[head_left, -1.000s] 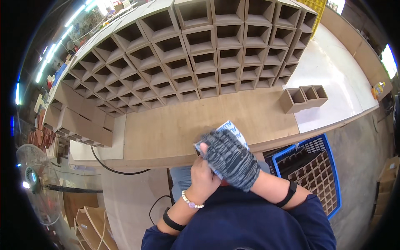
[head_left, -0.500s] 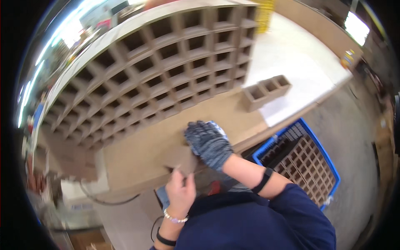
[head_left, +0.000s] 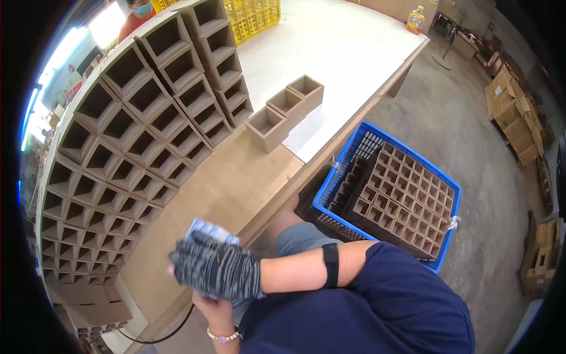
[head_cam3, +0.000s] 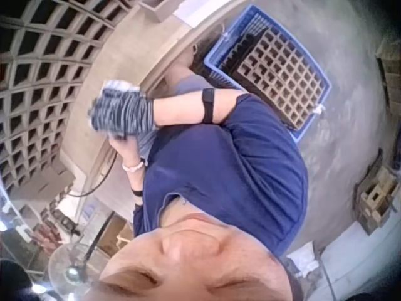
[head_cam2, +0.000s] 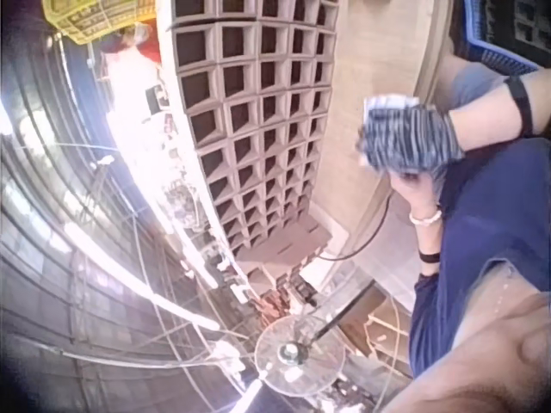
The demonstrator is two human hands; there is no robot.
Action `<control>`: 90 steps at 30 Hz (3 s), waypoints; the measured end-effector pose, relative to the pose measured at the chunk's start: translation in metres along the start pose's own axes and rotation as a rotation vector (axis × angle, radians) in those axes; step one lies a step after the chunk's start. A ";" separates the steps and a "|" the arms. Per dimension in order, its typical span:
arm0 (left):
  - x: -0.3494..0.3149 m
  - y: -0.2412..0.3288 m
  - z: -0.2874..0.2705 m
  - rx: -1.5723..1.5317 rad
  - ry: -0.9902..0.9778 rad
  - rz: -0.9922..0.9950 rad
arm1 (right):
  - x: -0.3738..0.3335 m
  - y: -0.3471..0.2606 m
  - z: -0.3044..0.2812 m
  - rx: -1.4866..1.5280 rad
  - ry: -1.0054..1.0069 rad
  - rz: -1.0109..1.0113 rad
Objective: Manually sanding the edges and surfaces of small square wooden blocks in a manufacturing environment.
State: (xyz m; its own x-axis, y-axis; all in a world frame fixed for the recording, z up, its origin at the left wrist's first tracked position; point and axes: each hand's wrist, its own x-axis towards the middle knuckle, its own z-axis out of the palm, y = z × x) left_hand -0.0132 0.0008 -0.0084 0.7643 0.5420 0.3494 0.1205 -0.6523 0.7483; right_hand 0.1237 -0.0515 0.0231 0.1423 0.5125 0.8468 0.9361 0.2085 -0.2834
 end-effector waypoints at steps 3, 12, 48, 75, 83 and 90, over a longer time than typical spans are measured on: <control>0.009 0.016 0.004 -0.359 0.083 -0.313 | 0.008 0.019 -0.005 -0.002 -0.469 0.079; 0.013 0.010 -0.018 -0.582 0.396 -0.471 | 0.007 0.076 -0.032 -0.254 -0.288 0.219; 0.015 0.023 0.004 0.114 0.177 -0.021 | 0.013 0.068 0.006 -0.174 -0.646 0.182; 0.015 0.011 -0.003 -0.378 0.257 -0.226 | 0.023 0.039 0.008 -0.055 -0.485 -0.049; 0.014 0.016 -0.010 -0.607 0.254 -0.323 | 0.016 0.032 0.003 -0.046 -0.455 -0.255; 0.017 0.028 -0.023 -0.781 0.201 -0.355 | 0.018 0.064 0.001 -0.181 -0.488 -0.130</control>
State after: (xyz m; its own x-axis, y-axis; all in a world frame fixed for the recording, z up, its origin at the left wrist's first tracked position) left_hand -0.0118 0.0039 0.0316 0.6290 0.7750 0.0607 -0.1943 0.0812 0.9776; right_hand 0.1862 -0.0285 0.0193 -0.1040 0.8286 0.5501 0.9827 0.1708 -0.0714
